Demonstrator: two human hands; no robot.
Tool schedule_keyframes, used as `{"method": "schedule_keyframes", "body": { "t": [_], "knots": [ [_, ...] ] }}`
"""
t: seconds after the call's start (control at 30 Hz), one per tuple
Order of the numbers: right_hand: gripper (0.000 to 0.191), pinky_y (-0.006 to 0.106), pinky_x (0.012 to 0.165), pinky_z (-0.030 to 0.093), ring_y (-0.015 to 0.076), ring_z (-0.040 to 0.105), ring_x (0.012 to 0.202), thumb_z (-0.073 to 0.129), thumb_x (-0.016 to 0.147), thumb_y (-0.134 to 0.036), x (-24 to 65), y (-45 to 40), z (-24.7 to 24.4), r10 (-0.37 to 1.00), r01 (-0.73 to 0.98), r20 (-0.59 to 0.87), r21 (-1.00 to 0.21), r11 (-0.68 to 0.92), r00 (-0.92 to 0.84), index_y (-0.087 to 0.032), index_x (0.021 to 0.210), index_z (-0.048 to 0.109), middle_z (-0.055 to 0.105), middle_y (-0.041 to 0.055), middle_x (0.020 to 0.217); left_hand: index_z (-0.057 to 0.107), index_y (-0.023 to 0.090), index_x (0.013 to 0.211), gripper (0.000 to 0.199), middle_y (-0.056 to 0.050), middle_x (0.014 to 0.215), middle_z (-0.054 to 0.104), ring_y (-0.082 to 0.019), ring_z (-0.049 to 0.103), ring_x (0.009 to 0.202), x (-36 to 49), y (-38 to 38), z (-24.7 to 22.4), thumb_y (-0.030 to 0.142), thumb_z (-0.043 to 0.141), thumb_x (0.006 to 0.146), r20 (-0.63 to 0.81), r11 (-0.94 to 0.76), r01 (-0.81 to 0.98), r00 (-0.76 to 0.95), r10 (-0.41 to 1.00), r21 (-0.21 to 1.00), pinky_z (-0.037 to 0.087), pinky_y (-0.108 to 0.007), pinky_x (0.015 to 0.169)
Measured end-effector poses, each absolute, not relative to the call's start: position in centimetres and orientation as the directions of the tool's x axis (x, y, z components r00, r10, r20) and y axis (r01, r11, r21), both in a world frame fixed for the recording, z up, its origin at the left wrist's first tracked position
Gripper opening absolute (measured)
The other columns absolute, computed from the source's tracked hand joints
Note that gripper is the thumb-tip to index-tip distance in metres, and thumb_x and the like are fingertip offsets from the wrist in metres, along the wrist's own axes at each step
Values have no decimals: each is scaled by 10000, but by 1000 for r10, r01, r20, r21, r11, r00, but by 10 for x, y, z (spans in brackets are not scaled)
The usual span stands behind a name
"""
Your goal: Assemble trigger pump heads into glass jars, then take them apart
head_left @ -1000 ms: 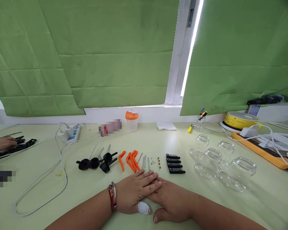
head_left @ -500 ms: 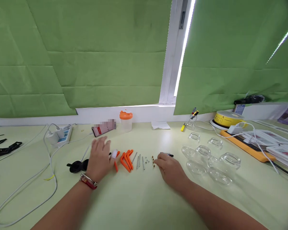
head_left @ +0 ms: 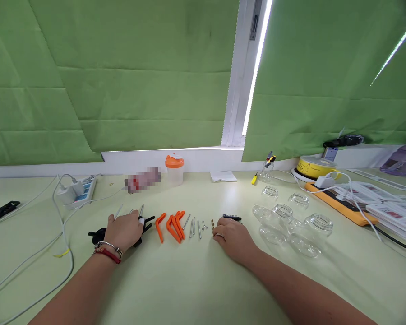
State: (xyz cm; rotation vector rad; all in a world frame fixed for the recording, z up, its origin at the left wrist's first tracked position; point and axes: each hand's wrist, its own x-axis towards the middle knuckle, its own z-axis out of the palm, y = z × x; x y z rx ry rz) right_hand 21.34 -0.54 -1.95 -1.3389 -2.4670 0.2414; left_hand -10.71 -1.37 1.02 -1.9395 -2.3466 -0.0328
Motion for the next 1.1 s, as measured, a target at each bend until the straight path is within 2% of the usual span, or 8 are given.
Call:
{"method": "schedule_keyframes", "body": {
  "t": [0.23, 0.4, 0.57, 0.63, 0.7, 0.8, 0.93, 1.1],
  "knots": [
    [172, 259, 699, 381, 166, 561, 845, 486, 839, -213, 212, -9, -16, 837, 795, 141, -261, 547, -529, -205, 840, 658, 622, 32, 884, 575, 160, 725, 221, -137, 724, 690, -295, 638, 722, -107, -12, 11, 252, 375, 754, 83, 239, 971, -237, 968, -12, 328, -470, 829],
    [254, 253, 665, 373, 150, 570, 787, 425, 874, -189, 210, -10, -18, 817, 781, 132, -242, 575, -561, -188, 763, 654, 623, 33, 822, 589, 141, 738, 235, -136, 671, 667, -285, 628, 686, -103, -13, 15, 245, 381, 771, 125, 266, 964, -262, 957, -13, 387, -419, 756],
    [208, 271, 667, 367, 160, 564, 767, 459, 845, -165, 212, -8, -21, 825, 754, 175, -339, 563, -538, -185, 730, 632, 631, 25, 805, 526, 95, 1089, 363, -174, 873, 639, -319, 605, 851, -93, -19, 20, 266, 332, 834, 291, 310, 951, -297, 909, 4, 446, -356, 581],
    [179, 273, 667, 370, 162, 557, 765, 465, 836, -183, 214, -8, -19, 862, 709, 209, -497, 500, -462, -195, 758, 627, 633, 20, 807, 437, 97, 1211, 394, -177, 989, 615, -302, 572, 966, -86, -23, 17, 244, 335, 861, 521, 148, 989, -131, 843, 9, 479, -359, 644],
    [147, 260, 625, 370, 147, 540, 707, 479, 822, -220, 216, -7, -17, 921, 585, 178, -727, 360, -346, -197, 772, 615, 628, 15, 775, 399, 98, 1242, 391, -170, 1069, 594, -274, 542, 1035, -77, -29, 11, 204, 379, 866, 696, -171, 983, 168, 698, -66, 481, -376, 788],
    [102, 233, 519, 332, 100, 457, 550, 533, 767, -264, 220, -6, -16, 977, 269, -26, -963, 33, -212, -178, 766, 588, 616, 11, 720, 358, 109, 1275, 447, -153, 1094, 581, -252, 511, 1085, -60, -39, -1, 105, 430, 833, 718, -553, 817, 484, 501, -164, 464, -381, 890],
    [175, 209, 468, 281, 66, 395, 501, 626, 677, -275, 225, -5, -15, 966, -23, -177, -983, -185, -188, -156, 798, 581, 622, 20, 708, 308, 108, 1311, 556, -156, 1092, 573, -253, 480, 1131, -42, -48, -16, 8, 436, 779, 695, -738, 659, 599, 398, -144, 461, -412, 919],
    [222, 199, 446, 255, 42, 367, 465, 667, 639, -270, 225, -8, -13, 955, -78, -207, -971, -227, -212, -137, 803, 601, 621, 20, 678, 300, 108, 1309, 573, -165, 1096, 564, -257, 476, 1127, -39, -46, -21, -13, 427, 764, 685, -757, 645, 598, 416, -103, 466, -447, 911]
  ]
}}
